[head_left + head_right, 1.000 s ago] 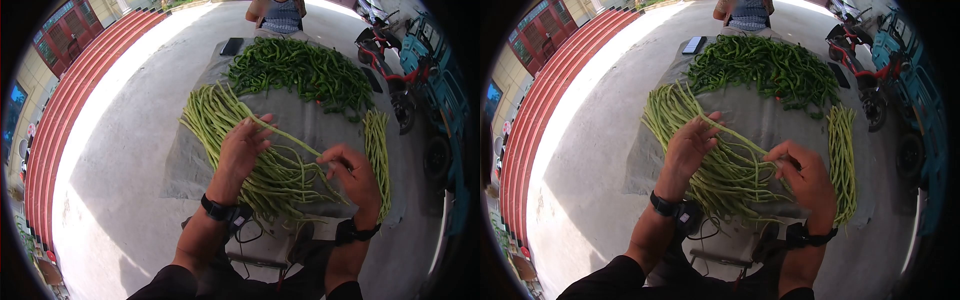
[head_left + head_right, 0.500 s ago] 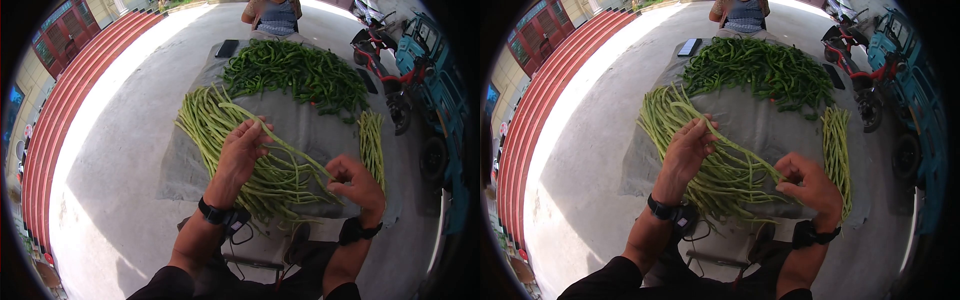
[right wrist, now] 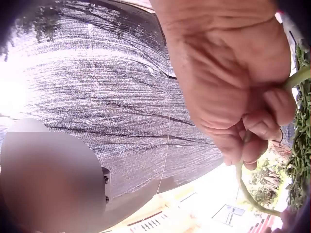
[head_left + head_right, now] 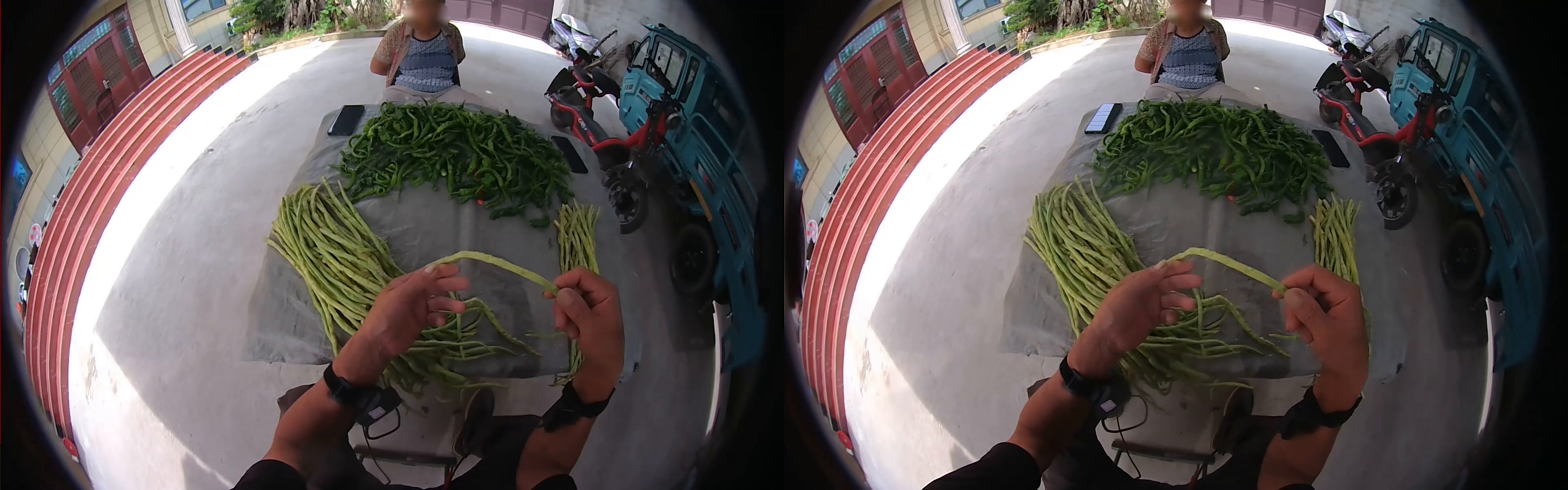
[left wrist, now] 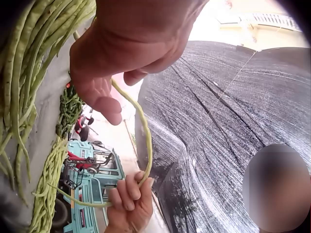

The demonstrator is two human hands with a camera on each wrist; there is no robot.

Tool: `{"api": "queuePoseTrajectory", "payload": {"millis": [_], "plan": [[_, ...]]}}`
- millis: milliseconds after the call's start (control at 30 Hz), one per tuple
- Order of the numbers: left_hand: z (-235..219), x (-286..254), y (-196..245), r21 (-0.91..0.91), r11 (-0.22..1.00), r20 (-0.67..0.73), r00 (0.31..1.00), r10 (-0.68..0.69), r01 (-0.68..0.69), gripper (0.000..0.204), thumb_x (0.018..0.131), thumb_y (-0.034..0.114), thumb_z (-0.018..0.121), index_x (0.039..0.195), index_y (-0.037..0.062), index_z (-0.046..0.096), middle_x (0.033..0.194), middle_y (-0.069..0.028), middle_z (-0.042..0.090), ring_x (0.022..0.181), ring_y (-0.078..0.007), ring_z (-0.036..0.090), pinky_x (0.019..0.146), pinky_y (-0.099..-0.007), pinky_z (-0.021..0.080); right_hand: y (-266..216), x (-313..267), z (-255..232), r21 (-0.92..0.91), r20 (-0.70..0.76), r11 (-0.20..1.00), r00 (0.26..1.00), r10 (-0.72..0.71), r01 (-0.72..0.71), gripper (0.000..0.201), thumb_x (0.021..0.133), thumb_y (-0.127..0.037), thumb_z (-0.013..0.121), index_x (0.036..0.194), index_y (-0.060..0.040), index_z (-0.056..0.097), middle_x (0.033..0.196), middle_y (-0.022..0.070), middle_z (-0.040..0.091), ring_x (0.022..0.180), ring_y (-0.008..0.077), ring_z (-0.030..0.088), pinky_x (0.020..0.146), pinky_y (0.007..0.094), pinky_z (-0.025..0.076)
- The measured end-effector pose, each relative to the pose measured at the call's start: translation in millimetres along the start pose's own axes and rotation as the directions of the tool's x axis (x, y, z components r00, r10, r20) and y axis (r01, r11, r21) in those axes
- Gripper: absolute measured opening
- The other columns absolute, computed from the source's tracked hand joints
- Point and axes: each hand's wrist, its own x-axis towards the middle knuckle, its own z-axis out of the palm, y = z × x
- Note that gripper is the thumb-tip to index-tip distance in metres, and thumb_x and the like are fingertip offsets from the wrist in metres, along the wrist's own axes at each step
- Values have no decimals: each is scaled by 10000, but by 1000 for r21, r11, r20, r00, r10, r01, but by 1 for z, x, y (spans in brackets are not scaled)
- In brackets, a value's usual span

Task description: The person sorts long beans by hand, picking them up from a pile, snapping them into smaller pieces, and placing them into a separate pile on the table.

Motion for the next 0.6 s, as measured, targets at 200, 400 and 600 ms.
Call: {"api": "queuePoseTrajectory", "payload": {"millis": [200,400,600], "plan": [[14,-1,-8,182,981,53,995,-82,71,342,1104,248,575,1331,-5,612,1165,-109,761,926,-201,760,719,-281,567,-10,-12,-16,81,-255,993,965,-61,84,286,1057,-277,666,1017,5,694,640,-23,552,490,12,375,457,204,274],[11,0,-10,149,989,80,996,-31,19,298,1108,248,565,1275,10,627,1101,-89,757,908,-194,760,686,-286,572,0,-3,-35,143,-466,968,877,-117,205,255,1084,-256,630,1069,-9,693,730,-28,590,519,11,391,467,205,270],[10,1,-11,153,988,105,994,9,-25,283,1107,249,565,1255,17,631,1068,-70,747,897,-179,749,681,-282,554,39,27,-64,105,-641,862,696,-322,495,175,1086,-186,636,1147,-34,698,872,12,669,576,21,463,480,211,307]]}}
